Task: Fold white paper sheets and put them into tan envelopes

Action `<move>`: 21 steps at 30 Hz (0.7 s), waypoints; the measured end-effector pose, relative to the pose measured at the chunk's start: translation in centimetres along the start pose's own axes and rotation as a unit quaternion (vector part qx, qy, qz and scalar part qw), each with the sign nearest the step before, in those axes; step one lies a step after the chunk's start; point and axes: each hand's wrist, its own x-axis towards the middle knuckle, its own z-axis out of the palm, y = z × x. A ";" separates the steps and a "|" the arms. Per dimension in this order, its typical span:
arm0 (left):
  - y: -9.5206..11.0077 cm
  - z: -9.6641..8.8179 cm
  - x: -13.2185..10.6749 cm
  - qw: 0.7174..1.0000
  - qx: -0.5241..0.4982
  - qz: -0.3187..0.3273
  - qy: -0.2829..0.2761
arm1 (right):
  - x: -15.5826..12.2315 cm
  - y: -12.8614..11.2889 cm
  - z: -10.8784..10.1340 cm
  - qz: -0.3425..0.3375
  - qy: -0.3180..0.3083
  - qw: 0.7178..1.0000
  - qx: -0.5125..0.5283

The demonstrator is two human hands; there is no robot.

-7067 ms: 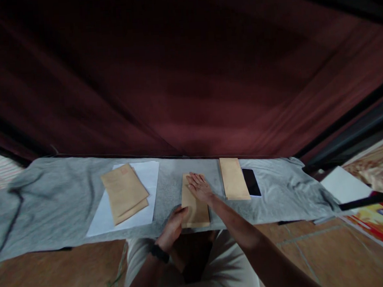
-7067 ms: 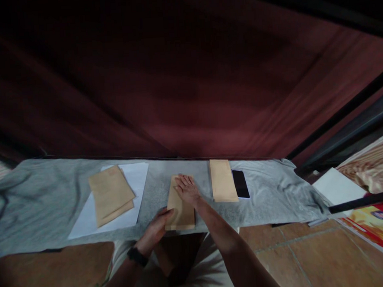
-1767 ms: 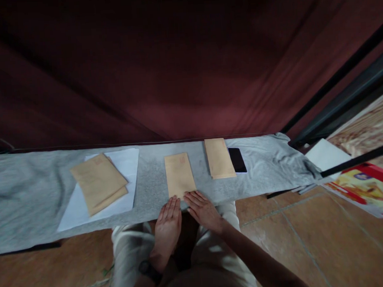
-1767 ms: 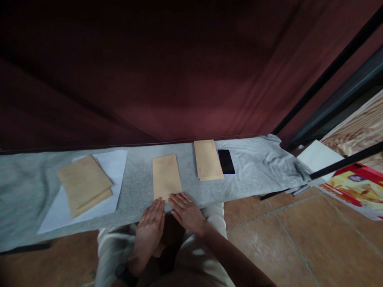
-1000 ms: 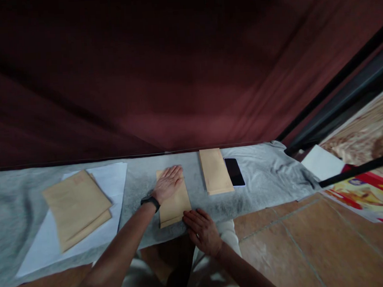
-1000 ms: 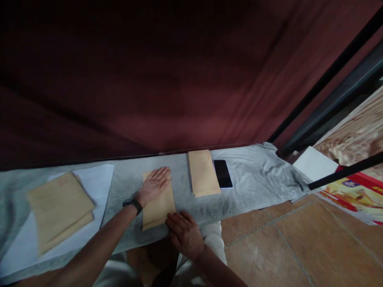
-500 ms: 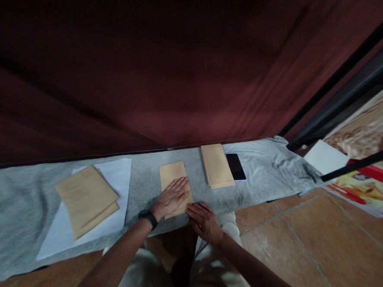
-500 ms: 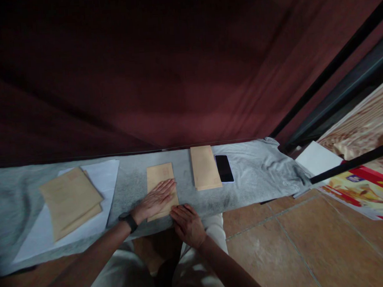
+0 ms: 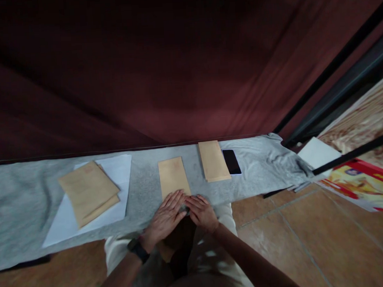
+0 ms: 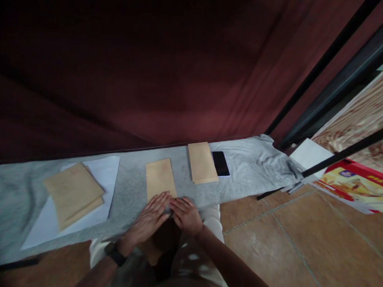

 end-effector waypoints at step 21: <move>2.1 0.0 -4.8 0.990 0.042 -0.120 0.060 | 0.1 -2.3 -0.4 0.031 -0.021 0.999 -0.033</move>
